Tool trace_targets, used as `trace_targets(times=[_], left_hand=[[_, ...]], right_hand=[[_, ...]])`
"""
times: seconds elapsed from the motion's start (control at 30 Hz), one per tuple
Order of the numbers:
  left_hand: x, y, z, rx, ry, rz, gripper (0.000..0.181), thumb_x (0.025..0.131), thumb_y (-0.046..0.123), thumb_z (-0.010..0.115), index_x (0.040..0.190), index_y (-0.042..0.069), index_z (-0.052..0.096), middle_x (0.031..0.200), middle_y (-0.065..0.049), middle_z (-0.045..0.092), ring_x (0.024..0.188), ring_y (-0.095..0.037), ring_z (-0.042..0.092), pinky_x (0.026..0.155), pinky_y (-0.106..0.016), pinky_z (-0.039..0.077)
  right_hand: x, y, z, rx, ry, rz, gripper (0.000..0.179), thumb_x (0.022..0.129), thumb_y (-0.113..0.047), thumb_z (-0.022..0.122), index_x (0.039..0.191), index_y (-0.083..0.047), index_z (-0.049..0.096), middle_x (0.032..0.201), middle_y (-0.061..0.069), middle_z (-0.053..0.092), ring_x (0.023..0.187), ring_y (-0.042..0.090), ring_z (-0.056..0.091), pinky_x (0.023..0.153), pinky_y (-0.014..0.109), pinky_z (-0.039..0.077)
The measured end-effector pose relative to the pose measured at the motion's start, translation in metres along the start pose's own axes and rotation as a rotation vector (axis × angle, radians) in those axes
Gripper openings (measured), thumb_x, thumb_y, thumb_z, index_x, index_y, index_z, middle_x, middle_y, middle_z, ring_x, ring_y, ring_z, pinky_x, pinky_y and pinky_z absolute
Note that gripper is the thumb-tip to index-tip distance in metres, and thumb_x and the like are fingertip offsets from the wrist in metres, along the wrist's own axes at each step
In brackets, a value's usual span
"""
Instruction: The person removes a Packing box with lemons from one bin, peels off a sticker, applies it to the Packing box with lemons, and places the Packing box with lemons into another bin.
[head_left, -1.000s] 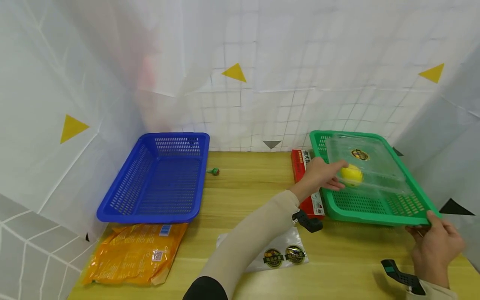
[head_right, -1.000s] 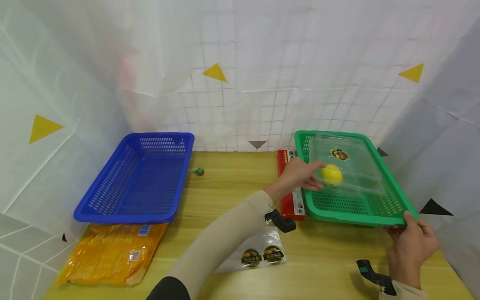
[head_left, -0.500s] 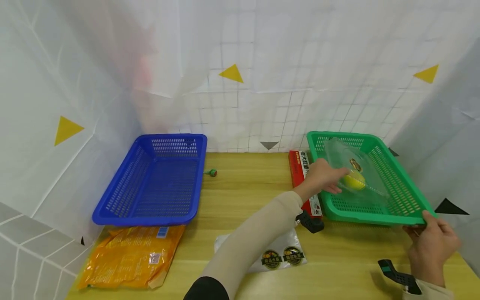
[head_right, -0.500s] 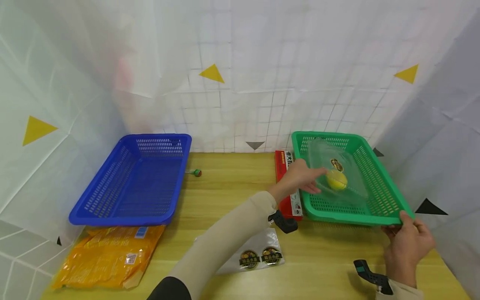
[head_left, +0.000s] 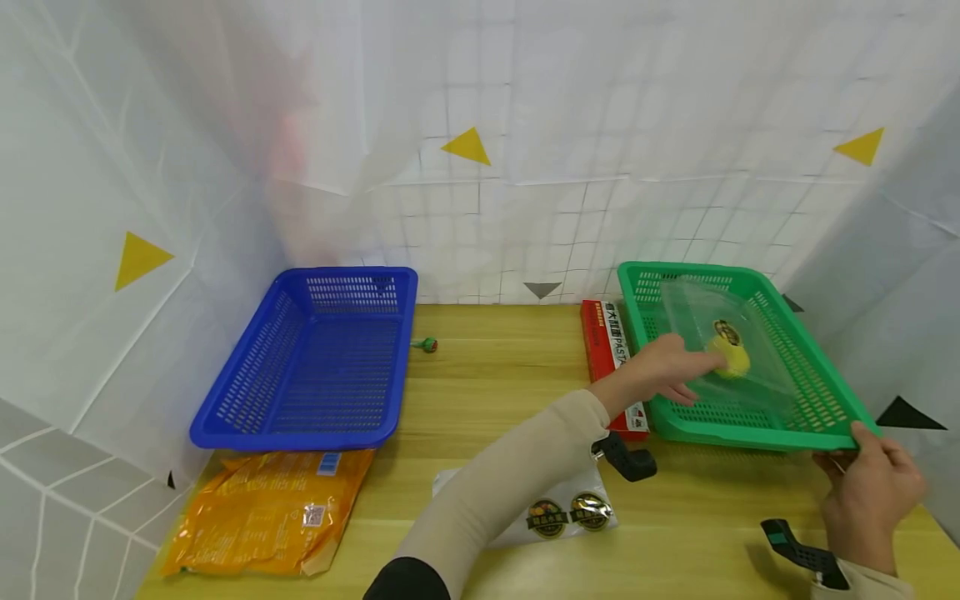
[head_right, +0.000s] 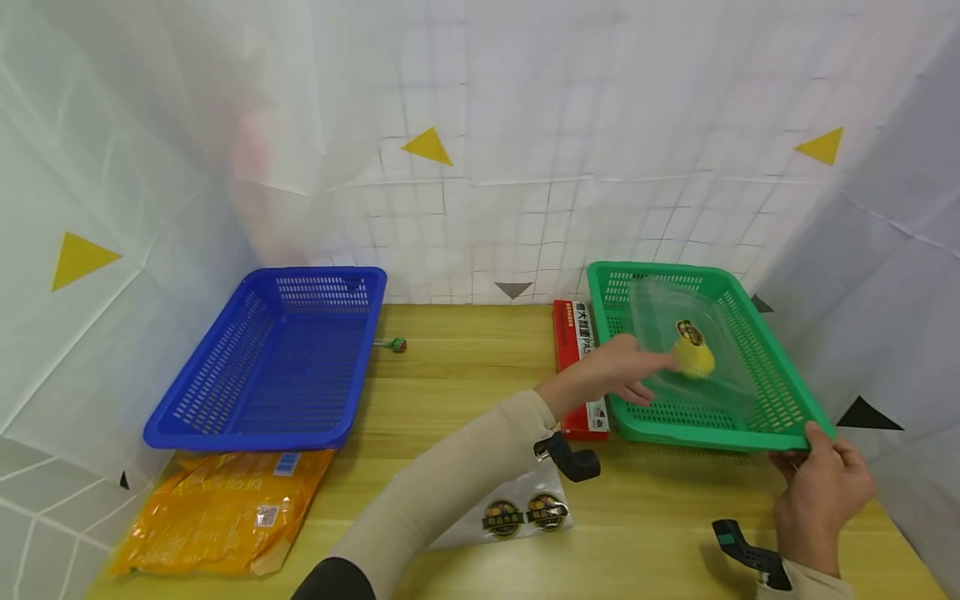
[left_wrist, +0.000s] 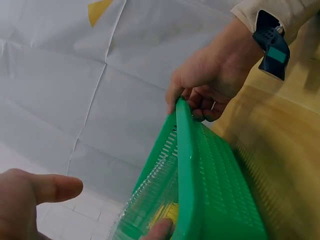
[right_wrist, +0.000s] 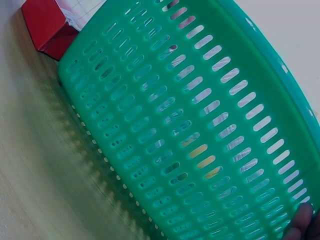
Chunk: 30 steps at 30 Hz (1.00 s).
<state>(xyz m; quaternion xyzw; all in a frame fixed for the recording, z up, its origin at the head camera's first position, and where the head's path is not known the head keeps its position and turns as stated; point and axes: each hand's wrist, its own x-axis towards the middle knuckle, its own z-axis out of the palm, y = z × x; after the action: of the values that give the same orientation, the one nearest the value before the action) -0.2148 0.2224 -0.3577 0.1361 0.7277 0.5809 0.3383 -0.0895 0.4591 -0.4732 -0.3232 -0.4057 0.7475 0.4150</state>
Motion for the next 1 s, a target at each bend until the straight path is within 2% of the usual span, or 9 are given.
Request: trace_targets(times=[0.2, 0.33, 0.43, 0.63, 0.7, 0.77, 0.87, 0.93, 1.0], left_hand=[[0.000, -0.007, 0.001, -0.063, -0.080, -0.013, 0.056, 0.097, 0.025, 0.075, 0.144, 0.007, 0.051, 0.149, 0.005, 0.046, 0.119, -0.021, 0.062, 0.080, -0.041, 0.062], [0.001, -0.009, 0.001, -0.096, -0.097, -0.008, 0.039, 0.097, 0.023, 0.074, 0.130, 0.007, 0.062, 0.148, 0.007, 0.046, 0.119, -0.008, 0.056, 0.081, -0.043, 0.062], [0.001, -0.009, 0.000, -0.105, -0.106, 0.002, 0.027, 0.097, 0.023, 0.074, 0.119, 0.008, 0.069, 0.140, 0.009, 0.053, 0.120, -0.007, 0.056, 0.084, -0.043, 0.061], [-0.002, -0.013, -0.004, -0.143, -0.154, 0.034, 0.023, 0.100, 0.021, 0.069, 0.119, 0.009, 0.076, 0.128, 0.014, 0.063, 0.126, -0.006, 0.054, 0.096, -0.042, 0.056], [-0.005, -0.015, -0.006, -0.163, -0.180, 0.053, 0.024, 0.103, 0.020, 0.066, 0.120, 0.009, 0.076, 0.127, 0.014, 0.064, 0.126, -0.005, 0.054, 0.097, -0.041, 0.055], [-0.009, -0.016, -0.010, -0.189, -0.189, 0.072, 0.024, 0.104, 0.019, 0.064, 0.121, 0.007, 0.077, 0.127, 0.014, 0.064, 0.125, -0.005, 0.054, 0.097, -0.041, 0.056], [-0.018, -0.019, -0.017, -0.270, -0.155, 0.112, 0.025, 0.104, 0.016, 0.065, 0.125, 0.007, 0.074, 0.127, 0.011, 0.063, 0.124, -0.012, 0.057, 0.094, -0.042, 0.057], [-0.027, -0.020, -0.026, -0.352, -0.107, 0.168, 0.024, 0.103, 0.012, 0.067, 0.125, 0.005, 0.073, 0.124, 0.007, 0.065, 0.117, -0.015, 0.061, 0.092, -0.042, 0.059], [-0.037, -0.023, -0.037, -0.409, -0.063, 0.258, 0.025, 0.102, 0.010, 0.067, 0.126, 0.003, 0.071, 0.119, 0.006, 0.066, 0.111, -0.016, 0.064, 0.090, -0.040, 0.059]], right_hand=[[0.000, 0.001, 0.000, -0.013, 0.001, -0.007, 0.013, 0.095, -0.014, 0.078, 0.102, -0.005, 0.071, 0.079, 0.005, 0.069, 0.053, 0.015, 0.066, 0.044, 0.024, 0.053], [0.002, 0.002, 0.001, -0.010, -0.006, -0.001, 0.015, 0.094, -0.015, 0.079, 0.101, -0.005, 0.070, 0.079, 0.005, 0.069, 0.053, 0.014, 0.066, 0.044, 0.024, 0.053], [0.003, 0.003, 0.002, -0.019, -0.009, -0.001, 0.017, 0.094, -0.016, 0.079, 0.102, -0.005, 0.069, 0.078, 0.005, 0.068, 0.053, 0.014, 0.065, 0.045, 0.023, 0.053], [-0.001, 0.005, 0.007, -0.098, 0.032, -0.042, 0.022, 0.093, -0.019, 0.079, 0.104, -0.009, 0.063, 0.078, 0.000, 0.066, 0.053, 0.009, 0.059, 0.046, 0.018, 0.049], [-0.005, 0.005, 0.011, -0.172, 0.072, -0.118, 0.026, 0.094, -0.021, 0.078, 0.110, -0.013, 0.060, 0.074, -0.004, 0.059, 0.051, 0.005, 0.049, 0.048, 0.014, 0.042], [-0.015, 0.005, 0.018, -0.281, 0.099, -0.252, 0.030, 0.096, -0.023, 0.074, 0.121, -0.016, 0.058, 0.069, -0.006, 0.049, 0.052, 0.003, 0.039, 0.061, 0.016, 0.044], [-0.032, 0.005, 0.027, -0.523, 0.116, -0.571, 0.031, 0.102, -0.026, 0.064, 0.131, -0.016, 0.059, 0.065, -0.006, 0.033, 0.054, 0.004, 0.027, 0.071, 0.018, 0.036], [-0.051, 0.001, 0.038, -0.609, 0.079, -0.744, 0.029, 0.104, -0.022, 0.058, 0.131, -0.009, 0.062, 0.065, -0.009, 0.033, 0.055, 0.002, 0.026, 0.072, 0.018, 0.036], [-0.067, 0.000, 0.047, -0.633, -0.016, -0.860, 0.025, 0.103, -0.016, 0.058, 0.122, -0.004, 0.069, 0.065, -0.015, 0.038, 0.055, -0.002, 0.030, 0.063, 0.014, 0.032]])
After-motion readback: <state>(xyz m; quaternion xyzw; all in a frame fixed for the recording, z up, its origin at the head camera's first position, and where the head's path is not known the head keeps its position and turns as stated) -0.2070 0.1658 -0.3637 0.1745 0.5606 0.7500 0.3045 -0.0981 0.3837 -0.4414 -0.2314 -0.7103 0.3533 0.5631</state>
